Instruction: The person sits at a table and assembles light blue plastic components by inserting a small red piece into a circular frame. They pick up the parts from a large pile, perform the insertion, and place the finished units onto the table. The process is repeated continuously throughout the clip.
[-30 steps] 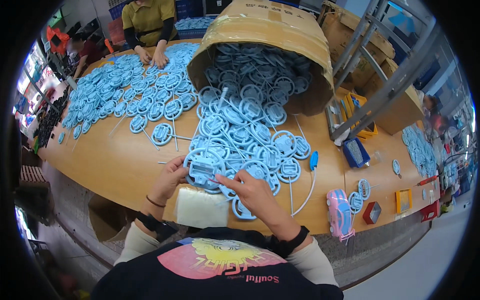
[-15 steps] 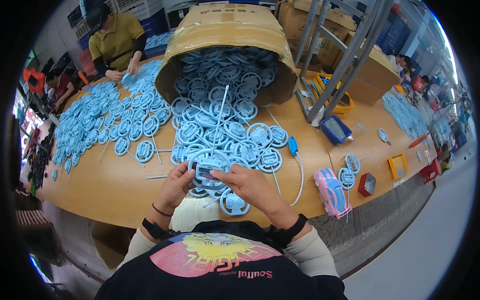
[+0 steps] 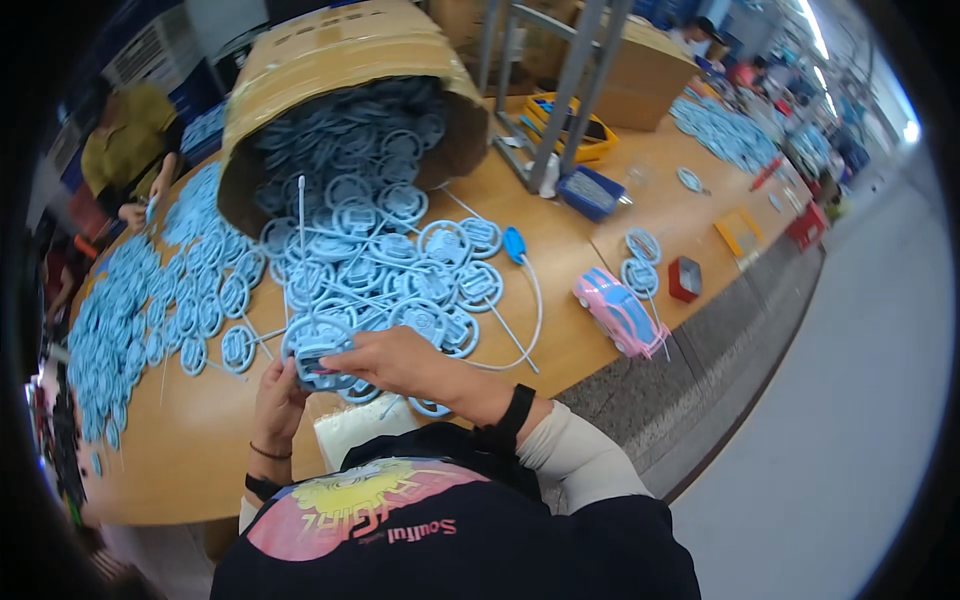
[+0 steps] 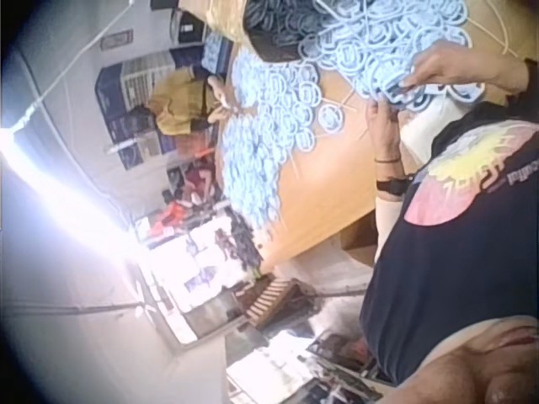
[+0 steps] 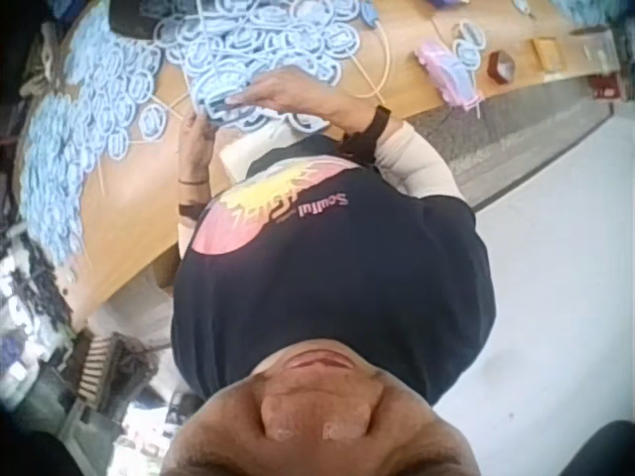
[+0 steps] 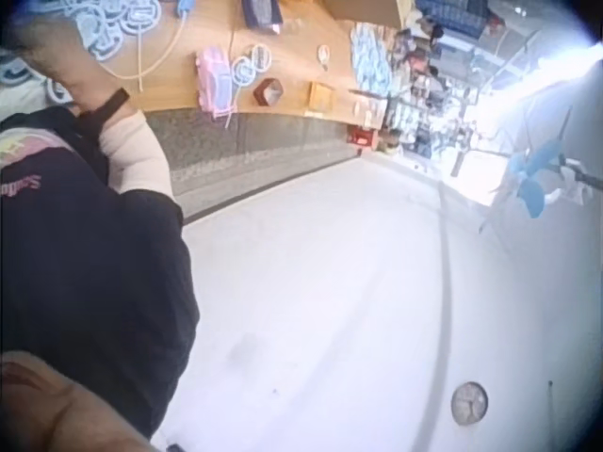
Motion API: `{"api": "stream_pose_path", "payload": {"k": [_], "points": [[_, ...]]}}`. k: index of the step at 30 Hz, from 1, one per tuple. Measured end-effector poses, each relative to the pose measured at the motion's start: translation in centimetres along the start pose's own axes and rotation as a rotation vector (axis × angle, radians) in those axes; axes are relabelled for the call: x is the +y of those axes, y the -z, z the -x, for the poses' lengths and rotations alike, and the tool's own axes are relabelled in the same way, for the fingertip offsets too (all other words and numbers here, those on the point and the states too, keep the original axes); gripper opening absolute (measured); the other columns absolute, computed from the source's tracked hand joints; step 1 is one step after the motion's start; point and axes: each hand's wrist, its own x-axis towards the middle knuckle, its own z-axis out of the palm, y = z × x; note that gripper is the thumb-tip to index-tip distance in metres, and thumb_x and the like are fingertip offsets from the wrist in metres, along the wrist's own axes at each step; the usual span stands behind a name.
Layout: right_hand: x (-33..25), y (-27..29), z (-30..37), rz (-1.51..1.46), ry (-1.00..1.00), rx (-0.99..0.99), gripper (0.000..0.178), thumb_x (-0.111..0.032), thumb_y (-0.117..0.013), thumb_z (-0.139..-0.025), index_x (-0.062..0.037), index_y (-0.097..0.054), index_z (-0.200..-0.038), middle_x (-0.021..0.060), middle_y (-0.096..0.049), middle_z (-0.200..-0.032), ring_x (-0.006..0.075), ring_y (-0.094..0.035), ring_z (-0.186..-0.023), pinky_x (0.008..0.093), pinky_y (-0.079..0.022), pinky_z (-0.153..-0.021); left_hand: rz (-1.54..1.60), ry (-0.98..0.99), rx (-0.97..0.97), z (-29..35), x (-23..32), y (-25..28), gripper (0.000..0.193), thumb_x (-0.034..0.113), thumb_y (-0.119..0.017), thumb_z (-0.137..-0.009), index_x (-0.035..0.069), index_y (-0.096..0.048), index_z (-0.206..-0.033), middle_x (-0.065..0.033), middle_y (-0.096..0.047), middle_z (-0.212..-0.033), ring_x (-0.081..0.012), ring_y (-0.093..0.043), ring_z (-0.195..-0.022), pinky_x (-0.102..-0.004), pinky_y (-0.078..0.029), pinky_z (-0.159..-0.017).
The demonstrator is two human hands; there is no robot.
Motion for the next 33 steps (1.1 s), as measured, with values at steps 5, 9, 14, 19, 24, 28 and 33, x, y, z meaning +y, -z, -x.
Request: {"api": "stream_pose_path", "payload": {"k": [5, 9, 14, 19, 24, 28, 33], "points": [[0.4, -1.2, 1.0, -0.019, -0.044, -0.035, 0.043, -0.016, -0.059, -0.079, -0.0338, -0.056, -0.118, 0.0023, -0.051, -0.071, 0.0221, -0.055, -0.064, 0.0336, -0.044, -0.051, 0.184, 0.145, -0.139, -1.1, -1.3, 0.2, 0.043, 0.033, -0.043, -0.093, 0.000, -0.044, -0.121, -0.0109, -0.055, -0.116, -0.0215, -0.054, -0.106, -0.0358, -0.043, -0.092], [0.4, -2.1, 1.3, 0.080, -0.097, -0.062, 0.042, -0.017, -0.058, -0.080, -0.0343, -0.055, -0.118, 0.0027, -0.053, -0.072, 0.0237, -0.056, -0.063, 0.0345, -0.045, -0.052, 0.209, 0.184, -0.198, -1.8, -2.4, 0.9, 0.046, 0.037, -0.041, -0.094, 0.001, -0.043, -0.123, -0.0110, -0.054, -0.118, -0.0214, -0.053, -0.108, -0.0369, -0.041, -0.095], [1.6, -5.6, 0.2, -0.023, -0.062, -0.105, 0.041, -0.016, -0.057, -0.080, -0.0335, -0.056, -0.117, 0.0053, -0.055, -0.072, 0.0279, -0.057, -0.063, 0.0377, -0.045, -0.053, 0.105, 0.139, -0.083, -0.7, -3.6, 4.8, 0.045, 0.036, -0.039, -0.095, 0.003, -0.041, -0.126, -0.0105, -0.052, -0.121, -0.0220, -0.052, -0.110, -0.0370, -0.041, -0.095], [1.7, -3.4, 1.1, -0.100, -0.234, -0.101, 0.031, -0.023, -0.058, -0.082, -0.0289, -0.061, -0.113, 0.0068, -0.054, -0.068, 0.0254, -0.056, -0.065, 0.0354, -0.042, -0.056, 0.268, -0.220, 0.238, -2.7, 1.5, 15.9, 0.049, 0.038, -0.036, -0.095, 0.003, -0.037, -0.129, -0.0129, -0.048, -0.125, -0.0251, -0.049, -0.113, -0.0376, -0.041, -0.095], [1.6, -3.0, 0.1, -0.178, -0.294, -0.057, 0.033, -0.016, -0.058, -0.082, -0.0264, -0.061, -0.113, 0.0071, -0.052, -0.065, 0.0238, -0.053, -0.060, 0.0343, -0.041, -0.054, 0.565, -0.208, 0.231, -9.7, 9.1, 18.7, 0.051, 0.037, -0.040, -0.094, 0.002, -0.034, -0.131, -0.0216, -0.045, -0.128, -0.0297, -0.049, -0.113, -0.0358, -0.046, -0.089], [1.6, -2.9, 0.4, -0.157, -0.309, -0.089, 0.034, -0.015, -0.059, -0.081, -0.0258, -0.061, -0.114, 0.0071, -0.052, -0.064, 0.0231, -0.052, -0.059, 0.0330, -0.041, -0.055, -0.448, 0.042, 0.262, -17.2, 4.9, 15.9, 0.053, 0.035, -0.057, -0.084, 0.001, -0.046, -0.123, -0.0159, -0.056, -0.114, -0.0247, -0.056, -0.103, -0.0347, -0.047, -0.084], [1.6, -2.5, 1.0, -0.177, -0.370, -0.091, 0.035, -0.015, -0.059, -0.082, -0.0266, -0.060, -0.114, 0.0067, -0.053, -0.065, 0.0214, -0.054, -0.060, 0.0321, -0.043, -0.055, -1.371, 0.017, 0.065, -22.7, 1.4, 11.3, 0.064, 0.045, -0.066, -0.071, 0.000, -0.054, -0.116, -0.0187, -0.059, -0.111, -0.0293, -0.057, -0.102, -0.0357, -0.045, -0.086]]}}
